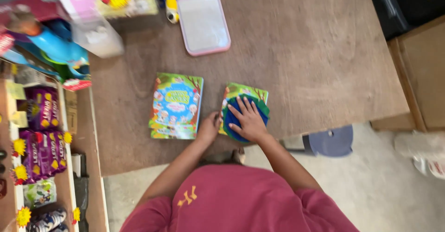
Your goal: The person repeatedly takes packaged snack items from a shelf, wipes them with a cloth on a table, and returns them to the shelf. The items include KitKat bars and Easter-themed boxes. The person handles each item individually, wiping all sides before restocking.
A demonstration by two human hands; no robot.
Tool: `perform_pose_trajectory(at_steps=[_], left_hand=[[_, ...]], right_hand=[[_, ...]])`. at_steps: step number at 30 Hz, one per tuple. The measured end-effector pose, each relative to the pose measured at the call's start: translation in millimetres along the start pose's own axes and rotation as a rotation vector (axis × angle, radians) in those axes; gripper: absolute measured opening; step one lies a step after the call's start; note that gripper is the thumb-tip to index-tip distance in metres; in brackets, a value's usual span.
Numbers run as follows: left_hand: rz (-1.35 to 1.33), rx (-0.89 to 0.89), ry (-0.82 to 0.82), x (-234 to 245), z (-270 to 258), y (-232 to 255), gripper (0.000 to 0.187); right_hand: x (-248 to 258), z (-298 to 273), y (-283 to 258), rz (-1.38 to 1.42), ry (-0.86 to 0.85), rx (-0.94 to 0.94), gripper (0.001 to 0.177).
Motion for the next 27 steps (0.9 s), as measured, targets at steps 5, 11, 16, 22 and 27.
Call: perform_pose_trajectory(at_steps=[5, 11, 16, 22, 27], left_hand=[[-0.087, 0.056, 0.019, -0.4, 0.5, 1.0, 0.043], [-0.068, 0.047, 0.013, -13.0, 0.8, -28.0, 0.044], [-0.103, -0.177, 0.101, -14.4, -0.3, -37.8, 0.046], [-0.103, 0.095, -0.042, 0.3, 2.2, 1.6, 0.048], [-0.123, -0.109, 0.02, -18.2, 3.7, -48.0, 0.039]], right_hand=[[-1.4, 53.8, 25.1, -0.051, 0.085, -0.161, 0.08], [-41.1, 34.3, -3.4, -0.015, 0.208, -0.152, 0.086], [-49.0, -5.1, -7.7, 0.096, 0.041, 0.038, 0.083], [11.7, 28.9, 20.2, -0.017, 0.132, -0.353, 0.081], [-24.4, 10.3, -25.3, -0.087, 0.056, -0.171, 0.081]])
Point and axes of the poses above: each hand's wrist, its own z-axis towards the middle knuckle, its own x-axis out of the back of the hand, y = z × x, the point moved 1 cm from there along z, towards the middle knuckle, and after that the axes turned 11 degrees about -x, right-handed, at the moved point
